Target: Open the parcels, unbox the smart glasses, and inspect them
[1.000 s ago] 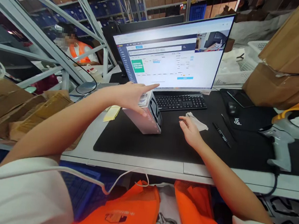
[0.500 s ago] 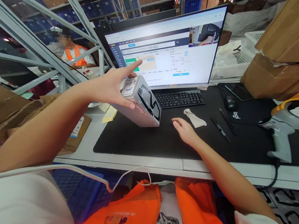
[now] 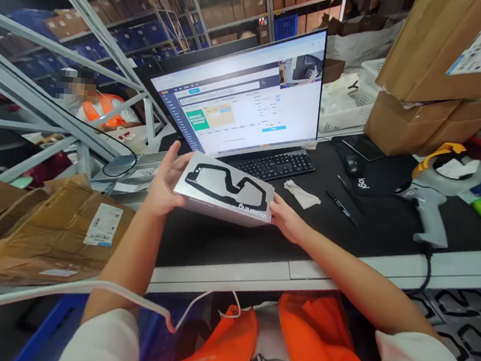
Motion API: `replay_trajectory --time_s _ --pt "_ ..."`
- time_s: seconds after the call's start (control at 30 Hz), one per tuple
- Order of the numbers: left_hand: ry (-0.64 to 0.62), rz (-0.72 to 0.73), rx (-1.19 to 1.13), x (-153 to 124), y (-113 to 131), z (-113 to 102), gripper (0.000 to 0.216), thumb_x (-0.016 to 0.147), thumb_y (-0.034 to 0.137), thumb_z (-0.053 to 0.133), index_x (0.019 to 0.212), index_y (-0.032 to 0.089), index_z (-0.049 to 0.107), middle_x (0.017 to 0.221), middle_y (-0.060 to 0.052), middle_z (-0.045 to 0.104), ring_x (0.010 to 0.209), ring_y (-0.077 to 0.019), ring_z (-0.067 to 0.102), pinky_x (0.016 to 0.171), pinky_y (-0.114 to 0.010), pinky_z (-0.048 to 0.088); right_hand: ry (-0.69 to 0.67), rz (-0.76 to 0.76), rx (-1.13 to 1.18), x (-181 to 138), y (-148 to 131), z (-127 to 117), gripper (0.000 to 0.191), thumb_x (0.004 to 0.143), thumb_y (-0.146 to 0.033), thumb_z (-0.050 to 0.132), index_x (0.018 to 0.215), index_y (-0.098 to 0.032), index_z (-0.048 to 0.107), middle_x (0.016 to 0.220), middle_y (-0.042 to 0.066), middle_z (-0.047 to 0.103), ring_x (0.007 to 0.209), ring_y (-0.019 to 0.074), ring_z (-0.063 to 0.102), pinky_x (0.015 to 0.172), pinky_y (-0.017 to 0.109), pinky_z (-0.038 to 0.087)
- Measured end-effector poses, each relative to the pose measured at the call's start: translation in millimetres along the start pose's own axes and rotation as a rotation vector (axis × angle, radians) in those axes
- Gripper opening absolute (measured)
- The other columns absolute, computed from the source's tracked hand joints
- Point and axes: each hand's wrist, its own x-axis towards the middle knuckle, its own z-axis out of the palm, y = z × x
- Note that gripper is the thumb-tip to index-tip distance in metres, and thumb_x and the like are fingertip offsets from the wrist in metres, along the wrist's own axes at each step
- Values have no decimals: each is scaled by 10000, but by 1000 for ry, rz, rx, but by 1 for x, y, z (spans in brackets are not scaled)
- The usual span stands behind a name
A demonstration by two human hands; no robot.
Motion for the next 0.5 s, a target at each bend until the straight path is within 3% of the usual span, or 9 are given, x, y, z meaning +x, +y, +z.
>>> replay_trajectory --time_s 0.1,0.27,0.5 --pt "105 -18 -39 -14 -8 0 1098 456 489 1016 1446 385 555 1357 -99 672 1319 -360 608 1097 -514 528 -21 33 38 -1 2 2 768 785 -577 773 1453 -412 432 1549 23 503 1291 267 577 964 430 538" --pt "196 14 13 -26 -7 2 1172 383 578 1003 1444 371 551 1399 -96 642 1335 -371 587 1105 -496 519 -82 113 138 -6 -3 7 750 778 -725 690 1394 -371 450 1503 64 552 1156 300 656 867 502 589" --pt "320 -62 98 -68 -27 -10 1258 310 545 1020 1461 387 538 1374 -87 657 1274 -360 634 1009 -427 575 76 103 -15 -3 -23 -1 766 762 -554 722 1440 -320 455 1269 52 702 967 238 715 771 391 620"
